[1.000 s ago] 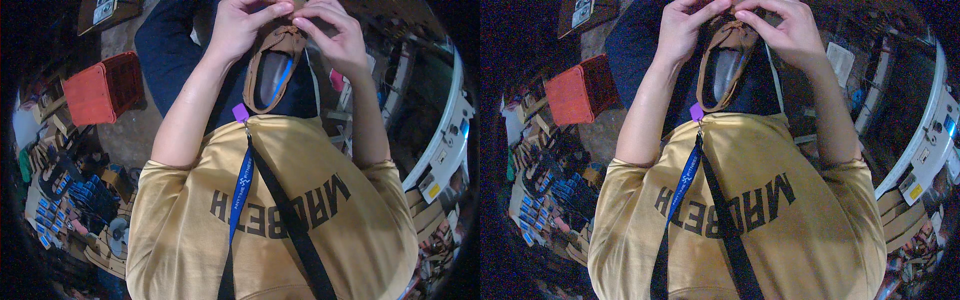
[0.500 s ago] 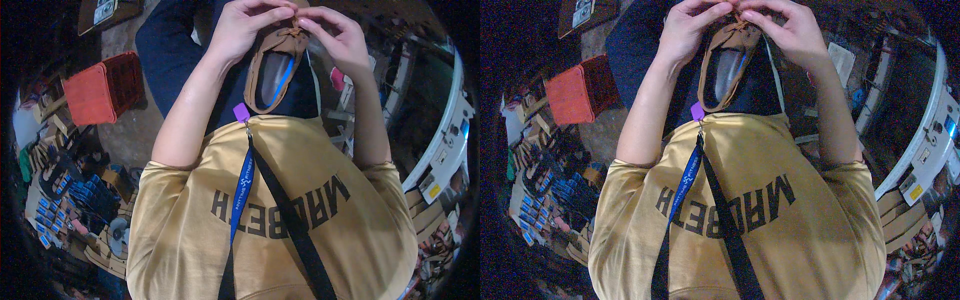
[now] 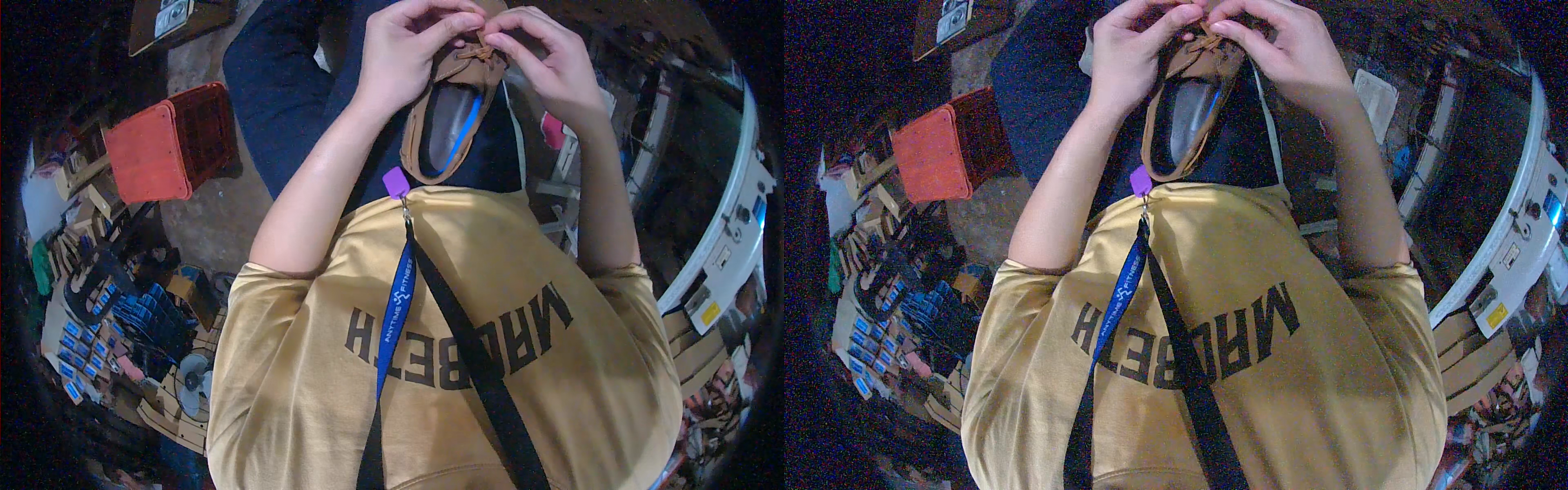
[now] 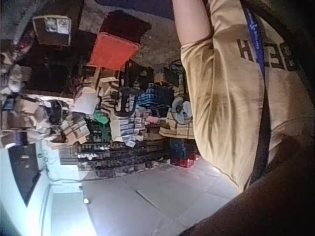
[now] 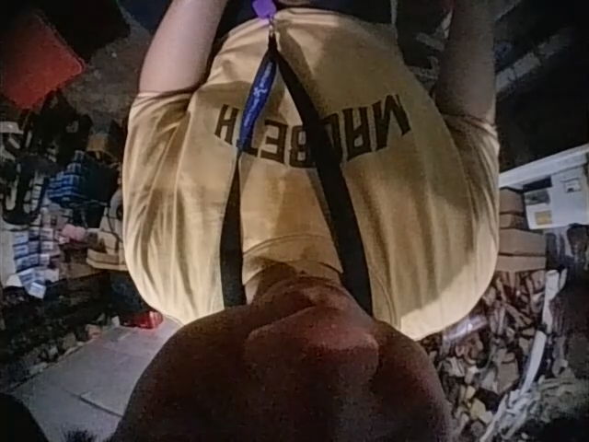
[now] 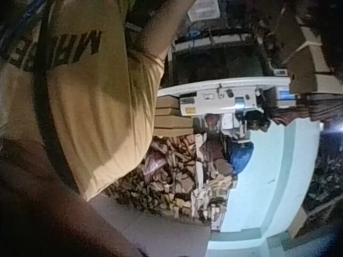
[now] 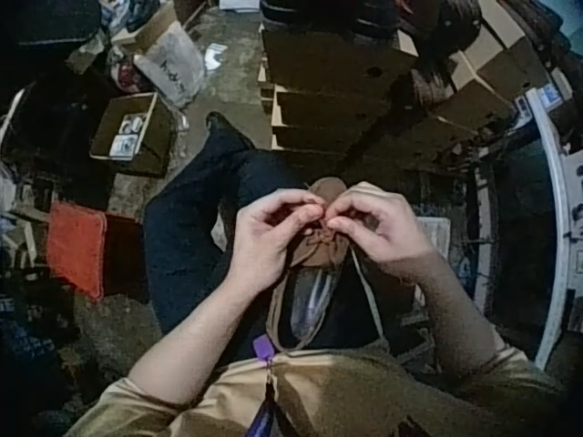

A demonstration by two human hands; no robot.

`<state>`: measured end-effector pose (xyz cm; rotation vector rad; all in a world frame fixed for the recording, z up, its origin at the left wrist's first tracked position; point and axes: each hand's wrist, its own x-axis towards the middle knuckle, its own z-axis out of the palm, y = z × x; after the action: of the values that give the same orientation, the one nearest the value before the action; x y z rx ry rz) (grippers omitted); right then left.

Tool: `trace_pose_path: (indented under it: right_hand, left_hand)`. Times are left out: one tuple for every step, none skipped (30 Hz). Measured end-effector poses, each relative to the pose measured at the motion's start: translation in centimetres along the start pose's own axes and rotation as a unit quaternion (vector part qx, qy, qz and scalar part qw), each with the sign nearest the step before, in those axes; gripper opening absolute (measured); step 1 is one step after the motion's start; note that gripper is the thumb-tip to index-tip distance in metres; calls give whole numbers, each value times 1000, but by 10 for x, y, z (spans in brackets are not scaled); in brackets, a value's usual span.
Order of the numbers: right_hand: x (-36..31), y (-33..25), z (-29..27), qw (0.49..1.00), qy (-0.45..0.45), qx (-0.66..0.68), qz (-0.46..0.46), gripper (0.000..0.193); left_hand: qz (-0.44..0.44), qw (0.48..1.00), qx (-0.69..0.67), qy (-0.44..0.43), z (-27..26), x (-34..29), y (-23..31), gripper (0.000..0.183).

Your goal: Tying and adjusting the laces on a pair of brown leather shoes in a workshop.

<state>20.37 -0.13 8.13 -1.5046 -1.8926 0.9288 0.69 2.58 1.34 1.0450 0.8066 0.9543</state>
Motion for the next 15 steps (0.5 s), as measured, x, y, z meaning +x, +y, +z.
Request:
trace_pose_path:
  right_hand:
    - [0, 0, 0, 1000, 1, 1, -12, 12]
    - [-2, 3, 2, 1000, 2, 1, -11, 12]
    - [-4, 10, 5, 1000, 8, 7, -12, 12]
    - [-3, 9, 7, 1000, 14, 13, -13, 11]
    - [-3, 5, 5, 1000, 14, 13, -13, 11]
    - [-3, -1, 2, 1000, 5, 8, 3, 12]
    - [-3, -6, 0, 1000, -4, 3, 20, 12]
    - [-3, -5, 0, 1000, -4, 2, 20, 12]
    - [-3, -1, 0, 1000, -10, 6, 20, 12]
    - [-3, 1, 0, 1000, -16, 11, 20, 12]
    - [-4, 0, 0, 1000, -17, 11, 19, 12]
    - [-5, -1, 0, 996, -21, 60, 69, 11]
    - [-5, -1, 0, 987, -25, 108, 119, 11]
    - [-7, 5, 1, 987, -25, 108, 119, 11]
    - [-10, 17, 3, 988, -22, 124, 91, 14]
  left_hand:
    - [0, 1000, 0, -1, 3, -1, -1, 12]
    - [19, 1000, 4, 13, 7, -3, -1, 12]
    - [38, 999, 9, 28, 9, -4, -2, 12]
    - [38, 999, 9, 28, 8, -4, -4, 12]
    - [65, 997, 44, 29, 7, -4, -6, 12]
    - [91, 992, 80, 31, 6, -3, -8, 12]
    - [91, 992, 79, 31, 8, -4, -5, 12]
    - [72, 995, 69, 28, 10, -6, -1, 12]
    - [54, 996, 59, 26, 11, -7, 1, 11]
    - [54, 996, 59, 27, 12, -7, 2, 11]
    - [61, 995, 68, 31, 12, -6, 3, 11]
    - [68, 994, 77, 34, 12, -6, 3, 11]
    - [69, 994, 77, 34, 13, -7, 3, 11]
    - [63, 994, 75, 38, 15, -7, 3, 11]
    - [57, 995, 72, 41, 16, -8, 4, 11]
